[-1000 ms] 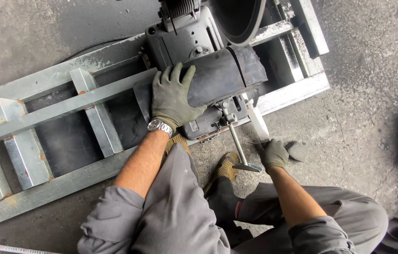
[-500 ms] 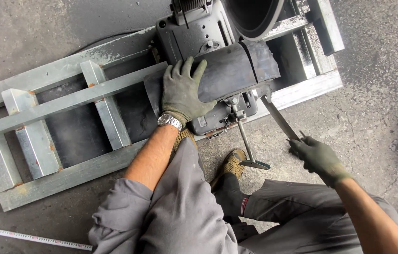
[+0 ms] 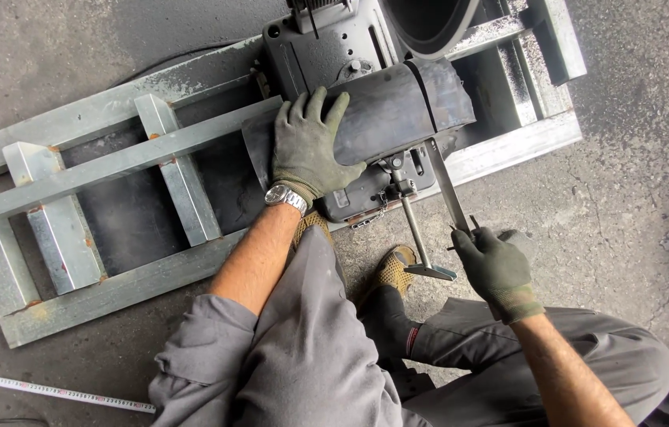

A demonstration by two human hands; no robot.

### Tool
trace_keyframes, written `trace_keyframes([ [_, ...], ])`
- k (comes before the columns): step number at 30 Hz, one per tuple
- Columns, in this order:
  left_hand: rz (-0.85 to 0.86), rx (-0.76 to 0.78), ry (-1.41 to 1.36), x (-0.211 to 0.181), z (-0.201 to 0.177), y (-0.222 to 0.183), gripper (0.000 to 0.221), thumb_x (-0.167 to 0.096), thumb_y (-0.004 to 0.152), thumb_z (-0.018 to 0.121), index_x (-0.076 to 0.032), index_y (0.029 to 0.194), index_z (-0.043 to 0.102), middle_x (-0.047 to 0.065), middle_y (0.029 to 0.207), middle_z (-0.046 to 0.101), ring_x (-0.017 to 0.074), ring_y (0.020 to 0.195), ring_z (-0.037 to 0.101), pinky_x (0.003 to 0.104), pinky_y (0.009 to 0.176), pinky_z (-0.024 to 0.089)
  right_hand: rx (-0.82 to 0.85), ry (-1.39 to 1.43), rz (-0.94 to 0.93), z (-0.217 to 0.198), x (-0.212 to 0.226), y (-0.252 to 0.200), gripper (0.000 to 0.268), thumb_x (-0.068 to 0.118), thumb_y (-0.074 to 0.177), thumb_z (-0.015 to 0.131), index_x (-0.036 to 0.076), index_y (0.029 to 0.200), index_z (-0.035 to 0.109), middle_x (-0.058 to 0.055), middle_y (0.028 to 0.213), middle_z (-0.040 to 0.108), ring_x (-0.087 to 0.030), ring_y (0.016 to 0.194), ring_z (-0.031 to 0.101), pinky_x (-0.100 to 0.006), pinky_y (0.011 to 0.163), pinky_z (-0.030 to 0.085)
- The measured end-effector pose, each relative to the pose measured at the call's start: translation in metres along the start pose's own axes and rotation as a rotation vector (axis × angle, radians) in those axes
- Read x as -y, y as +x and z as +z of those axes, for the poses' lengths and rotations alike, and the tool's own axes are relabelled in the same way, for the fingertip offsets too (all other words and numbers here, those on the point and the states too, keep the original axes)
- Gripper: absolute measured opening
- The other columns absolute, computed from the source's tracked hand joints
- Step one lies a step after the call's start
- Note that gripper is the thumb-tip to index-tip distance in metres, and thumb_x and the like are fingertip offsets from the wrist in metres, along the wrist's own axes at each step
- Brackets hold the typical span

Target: Cutting a large industrial rubber cylinder using a power chop saw.

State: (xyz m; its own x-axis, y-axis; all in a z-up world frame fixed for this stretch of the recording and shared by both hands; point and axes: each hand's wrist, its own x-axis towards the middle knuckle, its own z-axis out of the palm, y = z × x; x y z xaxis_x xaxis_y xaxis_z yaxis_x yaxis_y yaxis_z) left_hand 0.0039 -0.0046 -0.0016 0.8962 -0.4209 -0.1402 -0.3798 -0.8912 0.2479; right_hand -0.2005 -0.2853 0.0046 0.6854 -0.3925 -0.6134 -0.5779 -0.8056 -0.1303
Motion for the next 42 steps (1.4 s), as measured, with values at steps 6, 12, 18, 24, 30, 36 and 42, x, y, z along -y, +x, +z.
trace_keyframes([
  [6, -0.008, 0.016, 0.007, -0.001, 0.0, 0.0, 0.118, -0.069, 0.062, 0.081, -0.019, 0.157, 0.032, 0.023, 0.157, 0.032, 0.0443, 0.143, 0.032, 0.059, 0.119, 0.019, -0.138, 0.005, -0.156, 0.018, -0.002, 0.003, 0.055, 0.059, 0.102, 0.05, 0.008, 0.105, 0.07, -0.012, 0.075, 0.074, -0.031, 0.07, 0.073, -0.043, 0.065, 0.056],
  [12, 0.007, -0.016, 0.003, -0.001, -0.001, -0.001, 0.116, -0.068, 0.064, 0.081, -0.018, 0.157, 0.033, 0.023, 0.157, 0.034, 0.0442, 0.144, 0.033, 0.059, 0.12, 0.02, 0.041, 0.073, 0.01, 0.021, 0.025, 0.036, 0.055, 0.058, 0.103, 0.044, 0.01, 0.116, 0.067, -0.01, 0.067, 0.069, -0.021, 0.054, 0.062, -0.039, 0.056, 0.053],
  [18, -0.005, -0.048, -0.014, 0.001, 0.001, -0.005, 0.116, -0.066, 0.063, 0.082, -0.017, 0.157, 0.035, 0.023, 0.156, 0.034, 0.0449, 0.142, 0.034, 0.059, 0.12, 0.021, 0.129, 0.08, 0.053, 0.013, 0.059, 0.065, 0.058, 0.055, 0.107, 0.035, 0.007, 0.12, 0.065, -0.012, 0.071, 0.07, -0.022, 0.061, 0.063, -0.042, 0.064, 0.058],
  [24, 0.007, -0.059, -0.043, -0.002, -0.001, -0.001, 0.116, -0.065, 0.062, 0.083, -0.016, 0.156, 0.036, 0.023, 0.156, 0.035, 0.0448, 0.142, 0.036, 0.059, 0.12, 0.021, 0.088, -0.011, -0.03, 0.021, 0.092, 0.143, 0.061, 0.057, 0.107, 0.041, 0.005, 0.116, 0.072, -0.02, 0.098, 0.074, -0.029, 0.091, 0.071, -0.045, 0.088, 0.055],
  [30, 0.016, -0.036, -0.05, 0.005, -0.001, 0.0, 0.117, -0.064, 0.059, 0.084, -0.017, 0.155, 0.037, 0.024, 0.154, 0.036, 0.0458, 0.139, 0.037, 0.06, 0.117, 0.023, 0.155, 0.073, 0.019, -0.008, 0.094, 0.101, 0.056, 0.058, 0.104, 0.046, 0.011, 0.125, 0.069, -0.016, 0.097, 0.074, -0.025, 0.086, 0.066, -0.042, 0.082, 0.05],
  [36, 0.047, -0.09, -0.064, 0.002, -0.002, 0.001, 0.114, -0.064, 0.061, 0.084, -0.015, 0.154, 0.039, 0.025, 0.153, 0.039, 0.0459, 0.139, 0.039, 0.06, 0.117, 0.024, 0.136, 0.668, 0.142, 0.04, -0.075, 0.112, 0.048, 0.039, 0.098, 0.07, 0.001, 0.128, 0.07, -0.002, 0.079, 0.066, -0.009, 0.061, 0.053, -0.028, 0.053, 0.041],
  [42, 0.058, -0.108, -0.056, -0.004, -0.006, 0.0, 0.111, -0.062, 0.063, 0.085, -0.013, 0.154, 0.042, 0.024, 0.153, 0.041, 0.0446, 0.139, 0.039, 0.059, 0.118, 0.025, 0.011, 0.298, 0.288, 0.039, -0.093, 0.111, 0.048, 0.041, 0.1, 0.068, 0.004, 0.13, 0.069, -0.01, 0.094, 0.067, -0.018, 0.078, 0.063, -0.033, 0.069, 0.051],
])
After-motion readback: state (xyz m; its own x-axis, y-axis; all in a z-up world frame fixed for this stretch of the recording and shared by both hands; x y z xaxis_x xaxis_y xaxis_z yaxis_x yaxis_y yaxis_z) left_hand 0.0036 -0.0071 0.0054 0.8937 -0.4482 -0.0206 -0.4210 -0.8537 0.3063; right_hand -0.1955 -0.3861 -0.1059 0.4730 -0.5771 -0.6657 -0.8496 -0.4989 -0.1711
